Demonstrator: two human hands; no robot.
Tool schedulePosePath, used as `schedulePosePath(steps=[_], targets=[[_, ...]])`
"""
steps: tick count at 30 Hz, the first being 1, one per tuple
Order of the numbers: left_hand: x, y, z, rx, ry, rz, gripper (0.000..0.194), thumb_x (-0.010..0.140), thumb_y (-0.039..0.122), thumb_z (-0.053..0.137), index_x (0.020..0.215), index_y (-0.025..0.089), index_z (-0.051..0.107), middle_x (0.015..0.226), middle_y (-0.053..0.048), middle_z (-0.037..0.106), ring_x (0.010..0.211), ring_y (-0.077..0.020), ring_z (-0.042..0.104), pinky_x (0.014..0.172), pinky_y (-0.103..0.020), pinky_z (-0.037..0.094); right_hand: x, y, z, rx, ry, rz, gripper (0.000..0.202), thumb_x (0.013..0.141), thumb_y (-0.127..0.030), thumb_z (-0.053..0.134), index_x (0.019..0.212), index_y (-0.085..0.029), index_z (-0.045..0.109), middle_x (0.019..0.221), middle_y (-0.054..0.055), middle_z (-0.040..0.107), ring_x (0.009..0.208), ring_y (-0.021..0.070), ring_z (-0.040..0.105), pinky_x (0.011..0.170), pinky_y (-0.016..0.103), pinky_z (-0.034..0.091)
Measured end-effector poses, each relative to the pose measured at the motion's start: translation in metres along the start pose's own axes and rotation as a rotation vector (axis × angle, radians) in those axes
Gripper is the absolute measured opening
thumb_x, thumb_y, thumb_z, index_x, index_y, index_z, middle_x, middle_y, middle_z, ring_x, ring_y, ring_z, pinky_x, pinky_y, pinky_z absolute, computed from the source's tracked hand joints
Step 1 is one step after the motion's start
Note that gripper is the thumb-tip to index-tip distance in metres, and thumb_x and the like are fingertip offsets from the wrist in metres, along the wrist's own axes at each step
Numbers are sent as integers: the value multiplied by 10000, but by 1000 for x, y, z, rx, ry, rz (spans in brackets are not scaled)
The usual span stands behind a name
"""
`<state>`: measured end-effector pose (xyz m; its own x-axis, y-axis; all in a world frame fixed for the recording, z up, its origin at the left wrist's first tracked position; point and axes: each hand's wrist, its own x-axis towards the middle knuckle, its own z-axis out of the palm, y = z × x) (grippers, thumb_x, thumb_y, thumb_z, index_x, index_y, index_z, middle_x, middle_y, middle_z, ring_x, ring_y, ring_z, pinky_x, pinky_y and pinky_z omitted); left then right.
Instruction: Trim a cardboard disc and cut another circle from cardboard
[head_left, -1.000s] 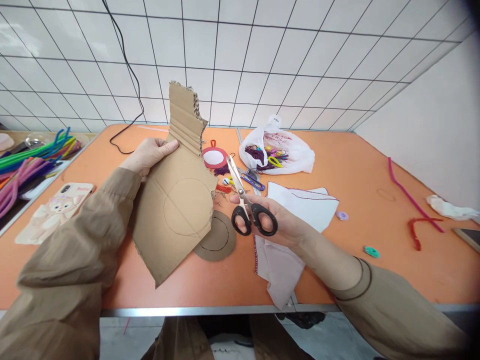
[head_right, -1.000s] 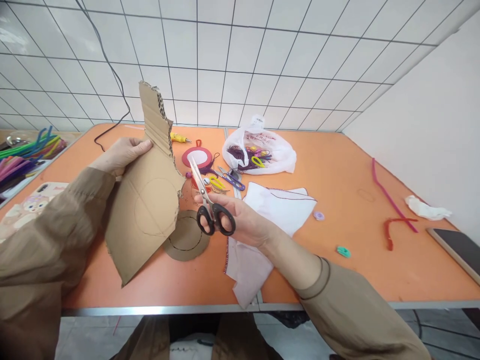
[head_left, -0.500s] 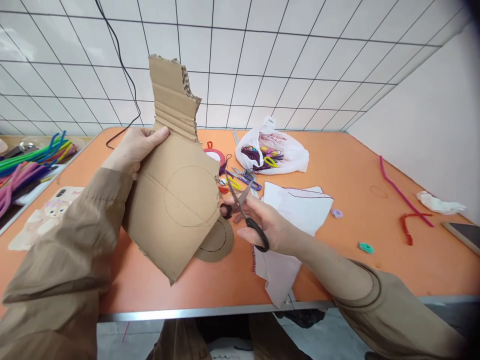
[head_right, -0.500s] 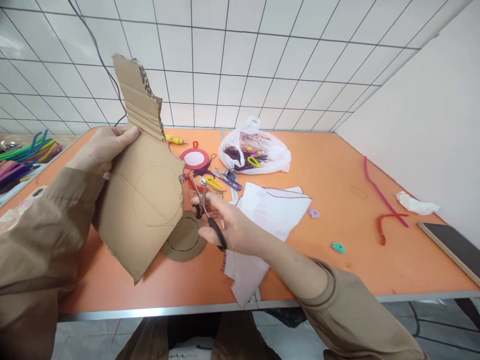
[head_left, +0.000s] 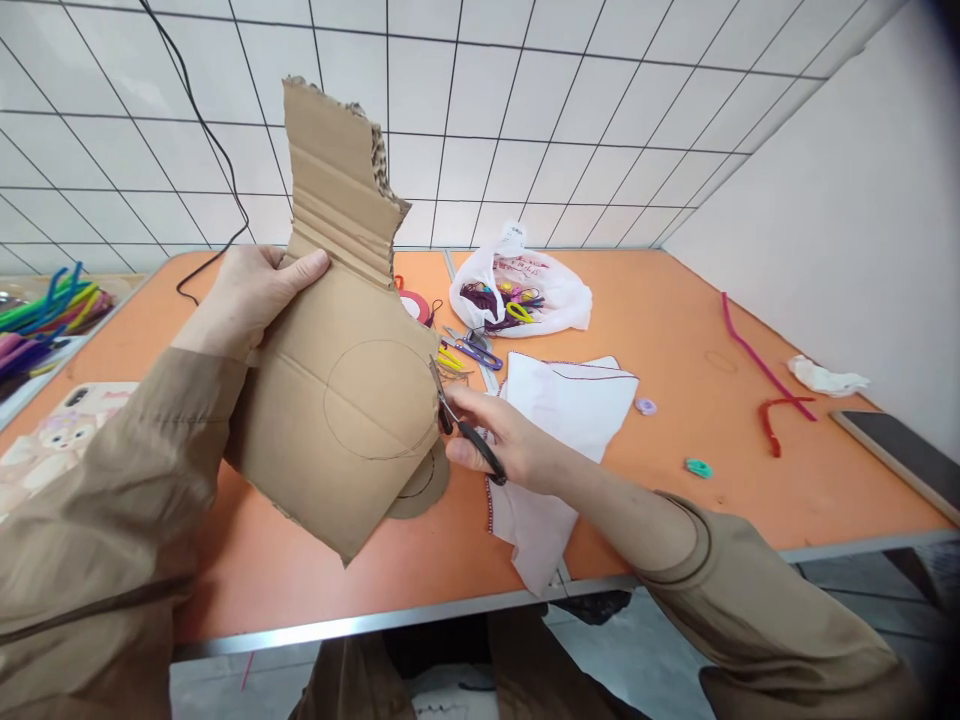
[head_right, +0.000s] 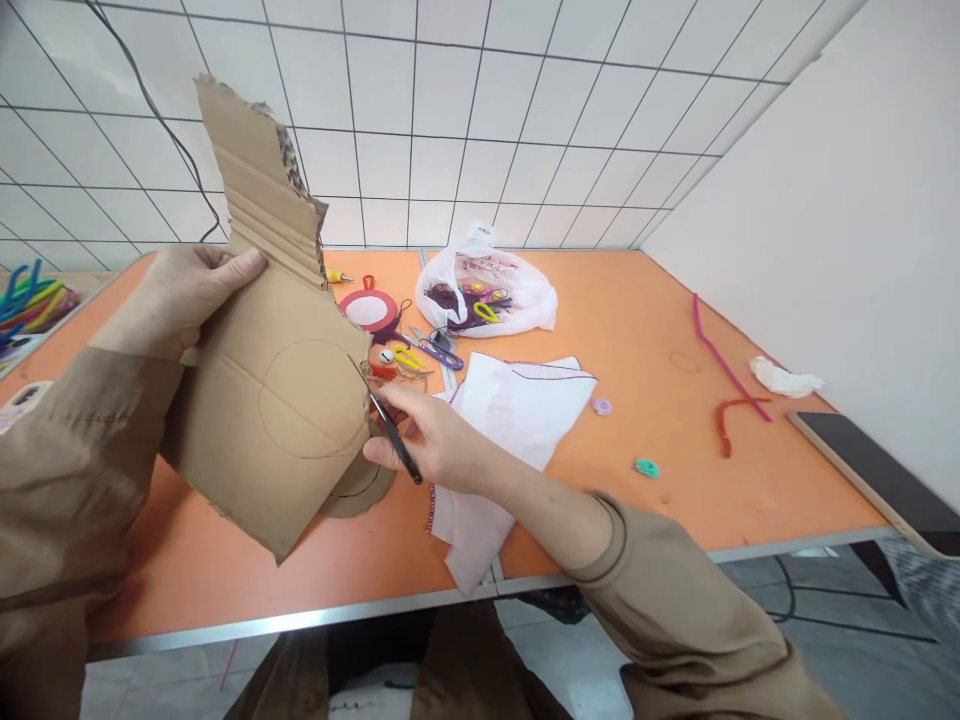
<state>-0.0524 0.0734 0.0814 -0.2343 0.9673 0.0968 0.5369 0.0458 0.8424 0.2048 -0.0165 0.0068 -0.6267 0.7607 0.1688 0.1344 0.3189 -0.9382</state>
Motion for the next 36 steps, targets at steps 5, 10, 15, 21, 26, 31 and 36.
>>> schedulePosePath(steps=[5,10,15,21,26,31,36], targets=[[-2,2,-1,92,-4,5,533,683,612,653,882,118,631,722,-41,580,542,-99,500,547,-289,479,1,3,-1,-47,27,16,486,781,-613,629,951,-165,547,918,62,546,852,187,499,717,292,395],[-7,6,1,155,-17,27,485,697,583,649,827,116,628,661,-14,540,522,-74,465,573,-303,487,2,4,-2,-34,47,38,474,769,-612,640,898,-164,558,887,54,548,800,175,488,666,277,385],[-9,8,-1,181,-28,76,487,669,595,665,782,124,612,664,-19,578,529,-94,509,567,-295,500,2,8,-1,19,56,60,475,758,-612,651,884,-165,549,845,34,528,755,159,460,629,268,359],[-8,4,-3,220,-9,147,535,645,654,647,746,130,611,614,-9,557,484,-90,489,491,-259,463,1,6,0,29,50,49,434,780,-579,645,859,-170,525,827,20,504,740,150,449,642,273,349],[-11,9,-1,272,-11,95,516,654,639,652,760,136,617,602,-10,543,482,-95,487,507,-291,484,1,2,1,-119,51,30,378,813,-529,618,854,-168,513,830,25,496,754,157,441,669,281,355],[-8,9,0,278,-15,70,512,670,634,638,788,135,629,604,-1,535,487,-91,489,518,-287,489,1,2,0,-174,49,5,386,830,-544,588,864,-169,504,821,21,477,748,158,421,670,286,345],[-7,7,-1,291,-10,64,551,665,652,625,832,128,654,610,-4,541,479,-85,473,513,-282,477,2,1,0,-129,39,-5,403,831,-565,581,856,-171,500,829,25,480,760,162,428,680,289,351]])
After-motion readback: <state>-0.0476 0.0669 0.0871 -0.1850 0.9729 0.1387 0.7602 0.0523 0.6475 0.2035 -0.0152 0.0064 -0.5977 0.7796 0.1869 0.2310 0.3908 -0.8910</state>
